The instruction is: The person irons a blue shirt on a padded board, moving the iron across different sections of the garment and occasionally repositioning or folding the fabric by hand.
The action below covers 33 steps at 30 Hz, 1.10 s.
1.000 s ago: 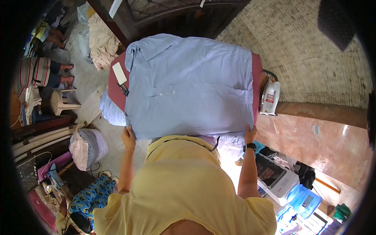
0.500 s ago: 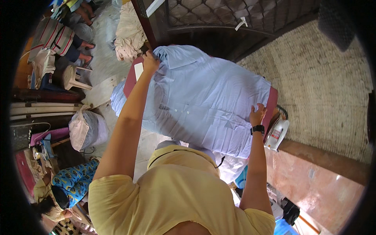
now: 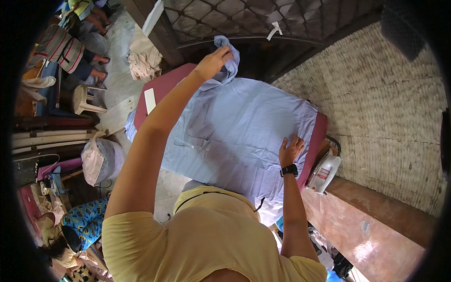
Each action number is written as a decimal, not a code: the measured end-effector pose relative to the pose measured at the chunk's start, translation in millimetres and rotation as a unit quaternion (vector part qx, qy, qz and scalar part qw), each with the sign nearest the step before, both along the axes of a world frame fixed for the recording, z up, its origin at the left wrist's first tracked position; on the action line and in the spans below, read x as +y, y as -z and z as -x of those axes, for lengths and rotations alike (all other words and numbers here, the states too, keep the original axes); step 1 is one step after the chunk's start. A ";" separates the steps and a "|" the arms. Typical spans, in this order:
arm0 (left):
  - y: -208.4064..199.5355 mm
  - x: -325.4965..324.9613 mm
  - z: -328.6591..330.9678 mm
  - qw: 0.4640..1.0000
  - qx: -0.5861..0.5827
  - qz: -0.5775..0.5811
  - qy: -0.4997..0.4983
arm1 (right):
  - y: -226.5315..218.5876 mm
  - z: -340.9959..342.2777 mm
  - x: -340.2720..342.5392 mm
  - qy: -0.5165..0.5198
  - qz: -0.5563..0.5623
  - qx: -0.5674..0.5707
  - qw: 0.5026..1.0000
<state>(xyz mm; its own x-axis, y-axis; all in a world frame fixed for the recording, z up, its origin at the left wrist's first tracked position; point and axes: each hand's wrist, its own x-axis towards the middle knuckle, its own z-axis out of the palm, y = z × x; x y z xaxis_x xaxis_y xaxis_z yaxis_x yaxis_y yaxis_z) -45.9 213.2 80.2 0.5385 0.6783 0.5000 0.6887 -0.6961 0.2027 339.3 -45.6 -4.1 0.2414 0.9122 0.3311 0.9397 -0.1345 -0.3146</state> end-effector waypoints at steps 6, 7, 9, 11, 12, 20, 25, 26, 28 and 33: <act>25.0 -24.6 9.3 0.982 -0.073 0.140 -0.104 | -2.9 -59.5 42.2 0.011 -0.002 -0.005 1.000; 25.6 -37.8 17.2 0.972 -0.077 0.145 -0.166 | -1.3 -80.4 58.0 0.030 -0.002 -0.033 0.999; 33.5 -39.8 37.3 0.956 -0.055 0.170 -0.231 | 24.1 -132.7 83.9 0.160 -0.051 -0.052 0.985; 72.3 -45.5 75.6 0.933 0.018 0.224 -0.280 | 20.3 -122.1 109.7 0.172 0.023 0.006 0.985; 79.5 -44.4 79.7 0.924 0.006 0.250 -0.289 | 15.6 -117.0 120.6 0.178 0.057 0.033 0.982; 79.2 -24.8 74.3 0.818 -0.376 0.243 -0.362 | -0.2 -109.4 131.6 0.108 -0.064 0.179 0.976; 92.7 -12.9 76.1 0.870 -0.406 0.153 -0.233 | 24.1 -147.6 151.3 0.184 -0.059 0.158 0.968; 90.6 -16.5 72.1 0.906 -0.325 0.118 -0.244 | 27.1 -146.8 150.2 0.186 -0.066 0.144 0.970; 80.3 -42.1 72.6 0.904 -0.277 0.084 -0.313 | 19.6 -143.4 138.1 0.186 0.029 0.166 0.968; 74.3 -125.9 149.9 0.878 -0.191 0.075 -0.433 | 0.5 -129.8 83.9 0.175 0.120 0.132 0.968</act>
